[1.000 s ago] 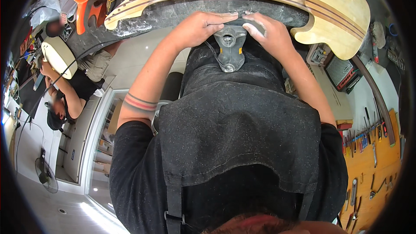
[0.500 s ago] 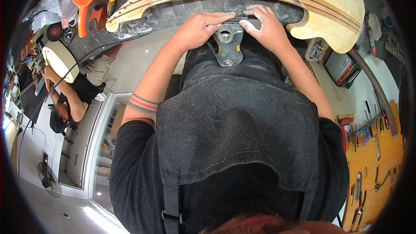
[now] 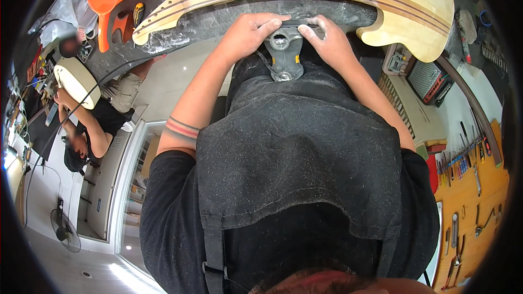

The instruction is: The person sands the wood of a guitar neck using a power sander and a hand file.

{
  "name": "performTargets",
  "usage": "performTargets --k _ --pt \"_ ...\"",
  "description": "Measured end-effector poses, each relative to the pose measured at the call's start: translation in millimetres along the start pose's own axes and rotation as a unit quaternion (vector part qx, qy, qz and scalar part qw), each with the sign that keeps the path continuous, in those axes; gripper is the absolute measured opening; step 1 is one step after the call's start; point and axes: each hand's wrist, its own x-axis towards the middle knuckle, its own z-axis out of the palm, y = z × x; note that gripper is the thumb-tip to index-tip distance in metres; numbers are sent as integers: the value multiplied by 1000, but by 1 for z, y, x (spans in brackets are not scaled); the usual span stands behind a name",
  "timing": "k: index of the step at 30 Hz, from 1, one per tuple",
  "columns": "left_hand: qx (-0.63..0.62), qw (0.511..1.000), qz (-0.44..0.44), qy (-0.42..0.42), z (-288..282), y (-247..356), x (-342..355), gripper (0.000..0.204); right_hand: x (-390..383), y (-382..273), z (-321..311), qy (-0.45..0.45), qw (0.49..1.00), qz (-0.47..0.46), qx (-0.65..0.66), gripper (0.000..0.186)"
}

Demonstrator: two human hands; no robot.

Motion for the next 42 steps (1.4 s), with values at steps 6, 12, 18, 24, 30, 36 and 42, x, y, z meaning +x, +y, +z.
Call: performTargets --k 6,12,18,24,30,36,42 --pt "25 997 -39 -59 -11 1 17 32 -5 23 4 27 996 -87 -7 42" --pt "-35 999 12 -33 -1 -12 13 29 -9 32 18 53 994 -87 42 45" --pt "-26 999 -17 -34 -1 -1 13 27 -12 29 17 21 996 -52 68 55" --pt "-24 999 -26 -38 -1 0 13 28 -17 32 21 -2 984 -41 173 60" --pt "-23 999 -17 -46 -5 1 16 28 -26 20 6 -43 998 -20 43 54" --pt "-17 999 4 -50 -15 -9 15 29 10 -12 -11 120 956 -268 -13 34" --pt "-72 996 -31 41 -20 -34 -5 24 27 -8 -15 -49 983 -173 47 27"
